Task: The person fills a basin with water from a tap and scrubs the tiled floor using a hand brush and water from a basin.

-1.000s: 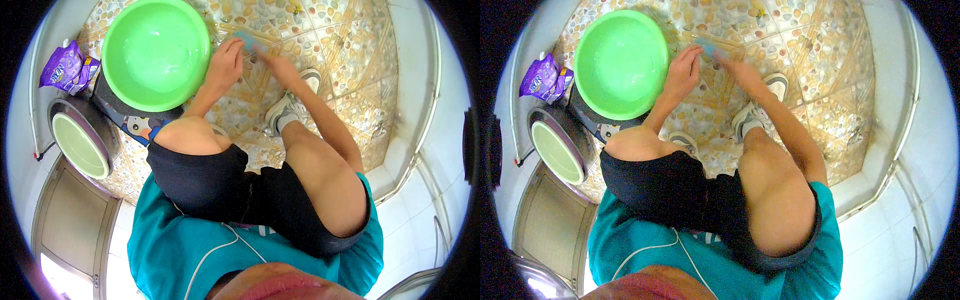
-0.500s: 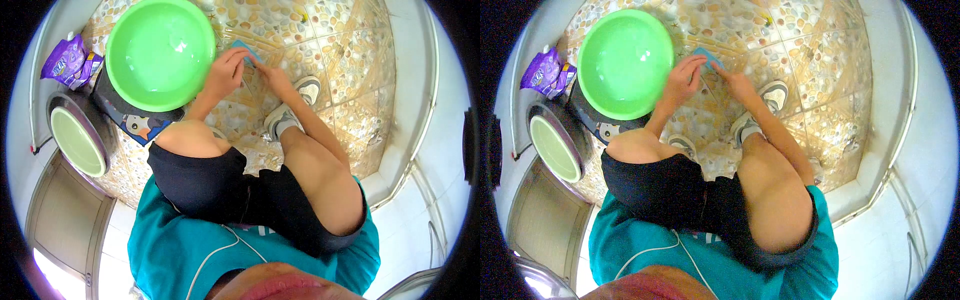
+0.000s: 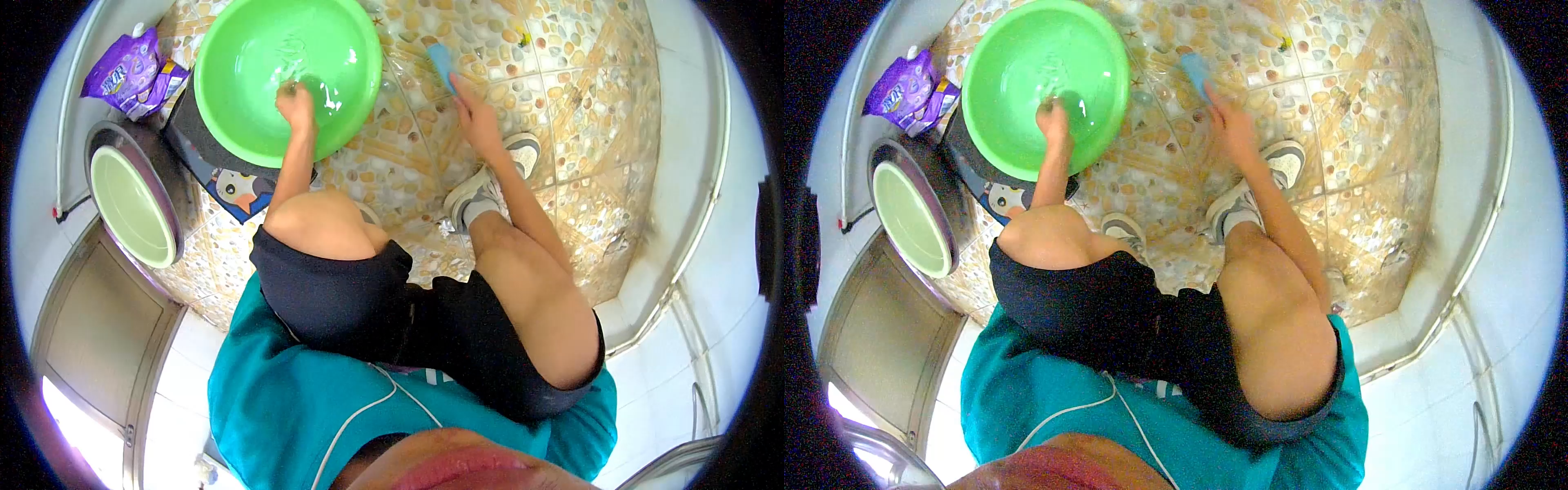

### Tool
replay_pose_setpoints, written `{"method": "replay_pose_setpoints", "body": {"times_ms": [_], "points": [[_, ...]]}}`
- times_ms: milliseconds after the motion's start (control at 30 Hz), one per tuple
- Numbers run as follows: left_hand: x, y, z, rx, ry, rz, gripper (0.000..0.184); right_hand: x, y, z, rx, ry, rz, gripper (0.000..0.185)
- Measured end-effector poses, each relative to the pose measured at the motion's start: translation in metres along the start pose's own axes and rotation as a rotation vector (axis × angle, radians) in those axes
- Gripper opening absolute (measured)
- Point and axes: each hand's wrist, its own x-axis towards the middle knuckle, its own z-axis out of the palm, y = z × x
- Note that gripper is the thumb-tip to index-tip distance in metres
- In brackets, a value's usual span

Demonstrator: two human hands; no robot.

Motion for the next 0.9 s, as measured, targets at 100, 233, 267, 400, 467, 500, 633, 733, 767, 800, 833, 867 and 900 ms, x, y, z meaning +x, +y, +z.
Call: {"method": "replay_pose_setpoints", "body": {"times_ms": [100, 233, 267, 400, 467, 500, 633, 733, 767, 800, 833, 867, 900], "points": [[-0.049, 0.090, 0.004, -0.598, -0.424, -0.280, 0.025, 0.004, -0.010, -0.018, 0.043, -0.037, 0.303, 0.048], [-0.089, 0.160, 0.011, -0.807, -0.695, -0.203, 0.024, 0.001, -0.002, -0.020, 0.016, 0.034, 0.221, 0.049], [-0.092, 0.163, 0.016, -0.692, -0.683, -0.032, 0.022, 0.001, -0.008, -0.024, 0.019, 0.026, 0.310, 0.051], [-0.110, 0.158, 0.027, -0.286, -0.643, 0.373, 0.021, 0.011, -0.007, -0.018, -0.258, -0.011, 0.389, 0.060], [-0.118, 0.162, 0.030, -0.036, -0.652, 0.612, 0.024, 0.009, 0.002, -0.007, -0.248, -0.190, 0.117, 0.058], [-0.117, 0.153, 0.037, -0.040, -0.652, 0.611, 0.024, 0.012, 0.007, -0.004, -0.232, -0.374, -0.163, 0.056], [-0.128, 0.126, 0.059, 0.249, -0.671, 0.890, 0.041, 0.067, 0.030, -0.022, -0.396, -0.100, -0.068, 0.058], [-0.130, 0.128, 0.061, 0.342, -0.747, 0.900, 0.054, 0.082, 0.001, -0.040, -0.254, -0.109, 0.210, 0.052], [-0.129, 0.128, 0.064, 0.377, -0.750, 0.979, 0.057, 0.079, 0.008, -0.019, -0.257, -0.107, 0.198, 0.052], [-0.128, 0.125, 0.068, 0.373, -0.733, 0.982, 0.057, 0.068, 0.029, 0.016, -0.380, -0.300, 0.039, 0.054], [-0.127, 0.120, 0.073, 0.376, -0.685, 1.009, 0.058, 0.074, 0.030, 0.020, -0.448, -0.403, -0.046, 0.054], [-0.127, 0.117, 0.075, 0.382, -0.643, 1.029, 0.059, 0.080, 0.032, 0.024, -0.505, -0.499, -0.137, 0.055], [-0.128, 0.115, 0.074, 0.386, -0.635, 1.017, 0.059, 0.095, 0.011, 0.004, -0.493, -0.454, -0.123, 0.057]]}}
